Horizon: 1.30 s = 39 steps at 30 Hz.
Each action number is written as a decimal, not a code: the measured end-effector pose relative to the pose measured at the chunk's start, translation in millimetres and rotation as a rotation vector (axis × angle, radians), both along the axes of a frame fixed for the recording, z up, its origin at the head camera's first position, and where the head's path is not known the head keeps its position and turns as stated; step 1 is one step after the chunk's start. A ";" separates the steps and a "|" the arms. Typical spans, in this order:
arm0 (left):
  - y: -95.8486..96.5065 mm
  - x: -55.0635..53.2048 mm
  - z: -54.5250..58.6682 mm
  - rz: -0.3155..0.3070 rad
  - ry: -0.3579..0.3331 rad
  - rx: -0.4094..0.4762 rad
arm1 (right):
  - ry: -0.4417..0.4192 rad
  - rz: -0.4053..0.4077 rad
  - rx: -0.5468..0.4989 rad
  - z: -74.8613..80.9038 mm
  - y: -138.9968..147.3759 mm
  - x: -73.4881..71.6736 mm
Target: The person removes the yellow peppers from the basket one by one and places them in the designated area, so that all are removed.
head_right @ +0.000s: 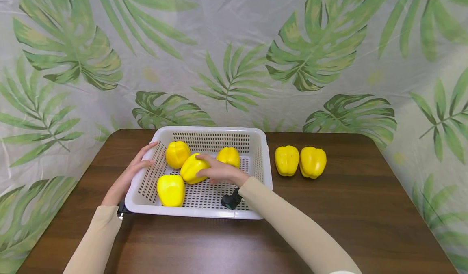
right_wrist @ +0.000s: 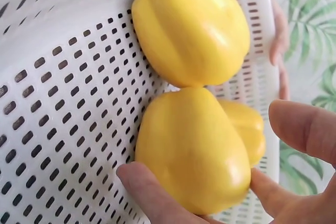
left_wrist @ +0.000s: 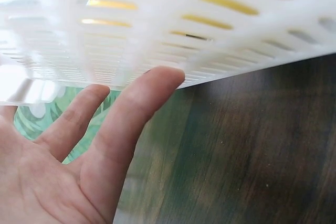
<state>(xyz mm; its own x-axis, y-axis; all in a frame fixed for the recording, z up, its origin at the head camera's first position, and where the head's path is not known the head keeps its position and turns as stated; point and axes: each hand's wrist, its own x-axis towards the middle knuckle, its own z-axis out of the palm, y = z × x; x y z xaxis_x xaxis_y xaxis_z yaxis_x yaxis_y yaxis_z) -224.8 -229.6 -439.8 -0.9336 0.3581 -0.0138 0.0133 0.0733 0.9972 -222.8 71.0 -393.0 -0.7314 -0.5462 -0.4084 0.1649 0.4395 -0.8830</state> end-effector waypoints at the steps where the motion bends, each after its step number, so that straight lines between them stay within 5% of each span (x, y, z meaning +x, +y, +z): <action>1: 0.0 0.0 0.1 0.001 -0.001 -0.001 | 0.002 0.002 0.005 -0.9 -1.4 -0.3; 10: 0.7 -0.1 0.3 0.007 -0.003 -0.004 | 0.076 -0.038 -0.019 -12.6 -9.5 -5.4; 17: 0.4 0.4 0.0 -0.001 0.002 0.004 | 0.159 -0.100 -0.038 -7.6 -8.8 -5.0; 39: 0.5 0.3 0.3 0.001 -0.007 0.007 | 0.142 -0.082 -0.124 8.5 2.9 1.2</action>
<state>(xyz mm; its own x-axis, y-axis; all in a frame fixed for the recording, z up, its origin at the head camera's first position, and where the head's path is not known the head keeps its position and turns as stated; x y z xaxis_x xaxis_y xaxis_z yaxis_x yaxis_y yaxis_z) -224.5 -229.1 -439.5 -0.9340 0.3570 -0.0177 0.0065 0.0665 0.9978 -221.6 73.9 -384.4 -0.8208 -0.5224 -0.2312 0.0653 0.3163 -0.9464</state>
